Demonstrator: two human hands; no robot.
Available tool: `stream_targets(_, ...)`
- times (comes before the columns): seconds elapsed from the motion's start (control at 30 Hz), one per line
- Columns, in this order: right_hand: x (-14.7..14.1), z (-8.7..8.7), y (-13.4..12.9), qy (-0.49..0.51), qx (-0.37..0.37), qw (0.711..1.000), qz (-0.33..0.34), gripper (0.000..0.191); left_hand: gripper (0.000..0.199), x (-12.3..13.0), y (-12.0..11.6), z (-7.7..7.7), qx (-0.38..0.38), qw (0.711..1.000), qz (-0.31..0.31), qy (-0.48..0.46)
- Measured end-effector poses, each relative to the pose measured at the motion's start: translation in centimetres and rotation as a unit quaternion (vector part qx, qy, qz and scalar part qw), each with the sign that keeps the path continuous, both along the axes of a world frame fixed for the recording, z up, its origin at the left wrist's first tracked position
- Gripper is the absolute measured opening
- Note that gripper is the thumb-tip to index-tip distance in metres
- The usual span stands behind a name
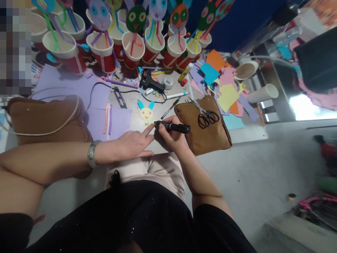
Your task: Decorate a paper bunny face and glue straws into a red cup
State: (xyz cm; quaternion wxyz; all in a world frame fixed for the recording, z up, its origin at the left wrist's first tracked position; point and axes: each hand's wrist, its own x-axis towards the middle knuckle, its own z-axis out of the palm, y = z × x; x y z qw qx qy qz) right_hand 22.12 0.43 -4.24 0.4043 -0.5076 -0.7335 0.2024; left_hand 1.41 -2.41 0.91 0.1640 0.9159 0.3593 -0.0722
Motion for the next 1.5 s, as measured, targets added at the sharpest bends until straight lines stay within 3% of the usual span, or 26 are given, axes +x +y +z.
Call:
stream_targets(0.73, -0.1, 0.1, -0.2, 0.02, -0.031, 0.999, -0.004, 0.015, 0.062, -0.3, 0.7, 0.7, -0.039, 0.999, 0.009, -0.002)
stream_targets(1.0, 0.0, -0.3, -0.2, 0.033, 0.002, 0.999, -0.026, 0.015, 0.064, -0.2, 0.8, 1.5, -0.057, 0.998, 0.006, 0.023)
stream_targets(1.5, -0.1, -0.1, -0.2, 0.049, -0.003, 0.998, -0.025, 0.013, 0.065, -0.2, 0.7, 1.0, -0.041, 0.999, 0.003, 0.021)
